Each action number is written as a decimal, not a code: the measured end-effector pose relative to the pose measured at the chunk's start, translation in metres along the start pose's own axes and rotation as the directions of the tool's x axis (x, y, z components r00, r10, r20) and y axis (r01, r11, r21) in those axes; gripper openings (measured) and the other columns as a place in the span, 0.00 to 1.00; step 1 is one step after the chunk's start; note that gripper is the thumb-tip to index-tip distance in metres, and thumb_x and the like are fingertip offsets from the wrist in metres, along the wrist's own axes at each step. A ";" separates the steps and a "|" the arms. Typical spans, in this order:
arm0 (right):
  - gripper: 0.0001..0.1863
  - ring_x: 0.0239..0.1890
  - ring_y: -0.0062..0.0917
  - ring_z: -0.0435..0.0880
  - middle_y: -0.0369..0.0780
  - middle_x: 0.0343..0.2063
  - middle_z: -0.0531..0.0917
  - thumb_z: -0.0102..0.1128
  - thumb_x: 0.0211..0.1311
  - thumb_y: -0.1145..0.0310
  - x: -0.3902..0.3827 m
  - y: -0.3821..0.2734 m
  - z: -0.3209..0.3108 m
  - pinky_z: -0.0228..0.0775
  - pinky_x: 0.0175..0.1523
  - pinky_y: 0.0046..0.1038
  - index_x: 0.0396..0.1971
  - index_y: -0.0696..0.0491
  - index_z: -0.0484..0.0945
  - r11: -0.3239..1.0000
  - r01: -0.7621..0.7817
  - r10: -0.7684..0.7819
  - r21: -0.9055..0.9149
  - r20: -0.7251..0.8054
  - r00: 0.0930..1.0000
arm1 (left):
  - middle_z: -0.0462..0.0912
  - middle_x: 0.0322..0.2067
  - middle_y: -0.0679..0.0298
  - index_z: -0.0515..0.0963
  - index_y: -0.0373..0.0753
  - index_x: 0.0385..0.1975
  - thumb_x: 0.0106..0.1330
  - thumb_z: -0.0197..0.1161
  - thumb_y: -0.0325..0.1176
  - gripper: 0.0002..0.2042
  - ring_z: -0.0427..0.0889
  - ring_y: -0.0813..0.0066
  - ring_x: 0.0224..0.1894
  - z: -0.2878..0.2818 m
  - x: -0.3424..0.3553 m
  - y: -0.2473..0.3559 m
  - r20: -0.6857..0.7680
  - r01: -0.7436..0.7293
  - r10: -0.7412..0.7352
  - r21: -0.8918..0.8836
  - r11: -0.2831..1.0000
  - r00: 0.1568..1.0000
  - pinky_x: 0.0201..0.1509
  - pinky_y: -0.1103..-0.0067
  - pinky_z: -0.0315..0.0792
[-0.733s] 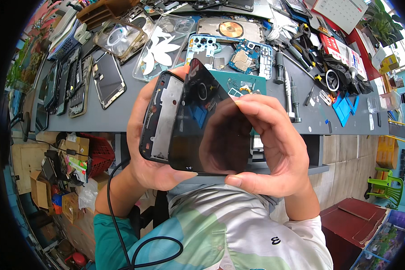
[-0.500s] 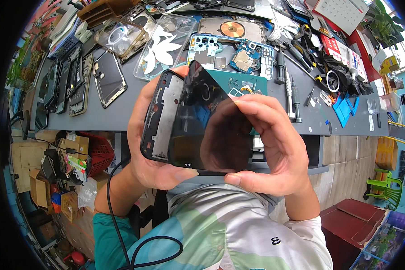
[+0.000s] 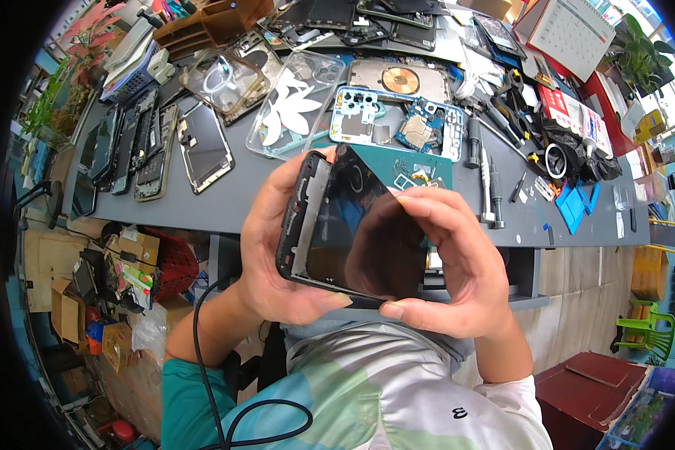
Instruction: The person cleans the back of a smartphone chassis, applies adhesive from a tube along the edges, and then attaches a new screen assembly. They press the screen into place and connect internal ribbon cables to the motherboard.
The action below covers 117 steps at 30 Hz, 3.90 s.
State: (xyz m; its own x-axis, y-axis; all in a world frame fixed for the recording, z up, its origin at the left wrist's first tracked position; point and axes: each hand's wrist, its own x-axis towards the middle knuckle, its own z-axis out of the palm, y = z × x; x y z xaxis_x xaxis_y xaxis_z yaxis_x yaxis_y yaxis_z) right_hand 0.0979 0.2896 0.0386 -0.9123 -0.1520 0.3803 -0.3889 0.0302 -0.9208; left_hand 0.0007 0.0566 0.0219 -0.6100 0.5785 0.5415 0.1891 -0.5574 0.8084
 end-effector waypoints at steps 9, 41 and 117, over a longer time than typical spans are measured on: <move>0.50 0.71 0.39 0.73 0.51 0.67 0.71 0.89 0.45 0.73 0.003 -0.005 0.002 0.65 0.76 0.38 0.69 0.65 0.70 1.000 -0.001 0.001 -0.013 0.019 1.000 | 0.62 0.73 0.57 0.57 0.35 0.79 0.52 0.83 0.22 0.53 0.62 0.61 0.78 0.003 -0.001 -0.004 -0.008 0.016 -0.016 -0.088 0.996 1.000 0.72 0.64 0.76; 0.49 0.69 0.38 0.76 0.51 0.66 0.73 0.89 0.46 0.73 0.001 -0.008 0.004 0.68 0.74 0.38 0.69 0.66 0.71 1.000 -0.018 0.018 -0.003 0.016 1.000 | 0.74 0.66 0.47 0.56 0.29 0.78 0.50 0.86 0.33 0.56 0.75 0.59 0.70 0.013 0.000 0.000 -0.108 0.118 -0.129 -0.106 0.987 0.986 0.77 0.64 0.66; 0.46 0.54 0.44 0.85 0.55 0.57 0.79 0.86 0.44 0.71 -0.002 -0.013 0.031 0.82 0.55 0.38 0.67 0.65 0.74 0.559 0.035 -0.244 -0.828 -0.124 0.962 | 0.88 0.53 0.55 0.72 0.26 0.70 0.76 0.66 0.23 0.24 0.88 0.80 0.47 0.031 0.000 -0.001 -0.422 0.240 -0.198 0.048 0.970 0.885 0.51 0.82 0.83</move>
State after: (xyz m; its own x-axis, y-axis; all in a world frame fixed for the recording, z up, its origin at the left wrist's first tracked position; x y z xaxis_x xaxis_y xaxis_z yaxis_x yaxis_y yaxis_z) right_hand 0.1087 0.2587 0.0469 -0.7984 -0.0312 0.6013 -0.3562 0.8296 -0.4299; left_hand 0.0243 0.0751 0.0283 -0.9019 0.3707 0.2216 0.0738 -0.3732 0.9248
